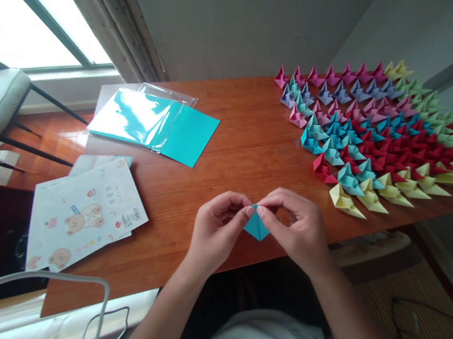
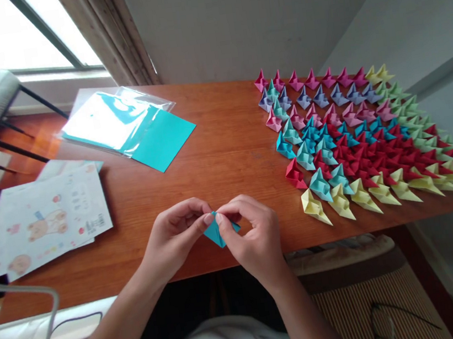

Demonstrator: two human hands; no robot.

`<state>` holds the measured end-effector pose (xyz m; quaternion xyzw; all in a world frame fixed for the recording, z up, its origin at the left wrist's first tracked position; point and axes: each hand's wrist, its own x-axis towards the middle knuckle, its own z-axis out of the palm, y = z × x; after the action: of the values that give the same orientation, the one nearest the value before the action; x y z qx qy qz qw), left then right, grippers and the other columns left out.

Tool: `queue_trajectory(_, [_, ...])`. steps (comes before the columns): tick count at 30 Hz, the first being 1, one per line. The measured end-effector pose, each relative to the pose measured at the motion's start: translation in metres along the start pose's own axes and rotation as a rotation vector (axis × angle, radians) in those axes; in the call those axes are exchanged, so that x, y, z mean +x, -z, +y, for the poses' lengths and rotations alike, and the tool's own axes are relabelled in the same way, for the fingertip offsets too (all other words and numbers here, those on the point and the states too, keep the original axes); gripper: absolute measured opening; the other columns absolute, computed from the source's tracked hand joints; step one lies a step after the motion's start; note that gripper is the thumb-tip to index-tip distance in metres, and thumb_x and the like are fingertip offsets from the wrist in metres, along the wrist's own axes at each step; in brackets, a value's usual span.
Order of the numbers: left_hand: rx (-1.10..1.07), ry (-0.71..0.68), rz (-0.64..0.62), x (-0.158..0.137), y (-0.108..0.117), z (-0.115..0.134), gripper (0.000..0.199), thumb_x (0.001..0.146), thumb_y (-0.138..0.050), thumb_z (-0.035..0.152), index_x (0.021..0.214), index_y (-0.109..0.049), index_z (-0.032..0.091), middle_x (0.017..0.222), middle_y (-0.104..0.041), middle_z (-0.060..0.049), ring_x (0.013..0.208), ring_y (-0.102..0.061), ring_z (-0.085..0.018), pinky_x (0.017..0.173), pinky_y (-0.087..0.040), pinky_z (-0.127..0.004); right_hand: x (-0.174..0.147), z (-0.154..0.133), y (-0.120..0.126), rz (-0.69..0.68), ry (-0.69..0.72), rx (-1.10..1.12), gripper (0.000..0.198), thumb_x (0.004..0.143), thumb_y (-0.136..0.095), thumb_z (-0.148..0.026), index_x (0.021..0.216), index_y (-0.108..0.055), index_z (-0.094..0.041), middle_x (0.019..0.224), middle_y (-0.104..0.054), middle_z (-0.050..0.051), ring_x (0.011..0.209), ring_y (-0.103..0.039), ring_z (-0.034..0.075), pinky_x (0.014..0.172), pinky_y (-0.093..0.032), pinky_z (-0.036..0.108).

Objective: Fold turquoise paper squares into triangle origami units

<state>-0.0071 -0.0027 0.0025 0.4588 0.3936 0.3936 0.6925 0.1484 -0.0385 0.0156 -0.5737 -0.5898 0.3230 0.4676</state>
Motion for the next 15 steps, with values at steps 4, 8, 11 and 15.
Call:
queue_trajectory(4, [0.023,-0.021,0.005,-0.001,0.000,0.000,0.020,0.086,-0.074,0.030,0.084,-0.064,0.013,0.077,-0.063,-0.002,0.071,-0.058,-0.012,0.064,-0.048,-0.022,0.000,0.001,0.000,0.003,0.024,-0.028,0.011,0.089,-0.063,-0.014,0.081,-0.068,-0.020,0.076,-0.065,0.000,0.071,-0.059,0.015,0.066,-0.047,0.028])
queue_trajectory(8, [0.095,-0.045,0.019,-0.002,0.000,-0.002,0.018,0.086,-0.073,0.029,0.084,-0.064,0.013,0.078,-0.063,-0.003,0.072,-0.060,-0.013,0.066,-0.050,-0.023,0.003,0.001,0.006,-0.056,0.127,-0.171,0.010,0.090,-0.063,-0.013,0.087,-0.069,-0.019,0.082,-0.067,0.002,0.077,-0.061,0.015,0.071,-0.048,0.028])
queue_trajectory(11, [0.123,-0.056,0.035,-0.001,0.000,-0.004,0.017,0.086,-0.073,0.029,0.085,-0.065,0.014,0.079,-0.064,-0.003,0.073,-0.061,-0.014,0.067,-0.051,-0.024,0.004,0.000,0.010,-0.097,0.187,-0.241,0.011,0.092,-0.061,-0.013,0.087,-0.067,-0.020,0.083,-0.067,0.003,0.080,-0.061,0.016,0.073,-0.048,0.030])
queue_trajectory(15, [0.134,-0.077,0.026,-0.001,0.000,-0.004,0.016,0.087,-0.071,0.029,0.084,-0.066,0.014,0.078,-0.065,-0.003,0.072,-0.061,-0.014,0.067,-0.050,-0.024,0.003,0.000,0.011,-0.111,0.207,-0.272,0.012,0.094,-0.059,-0.013,0.086,-0.066,-0.020,0.082,-0.067,0.003,0.079,-0.062,0.017,0.072,-0.048,0.030])
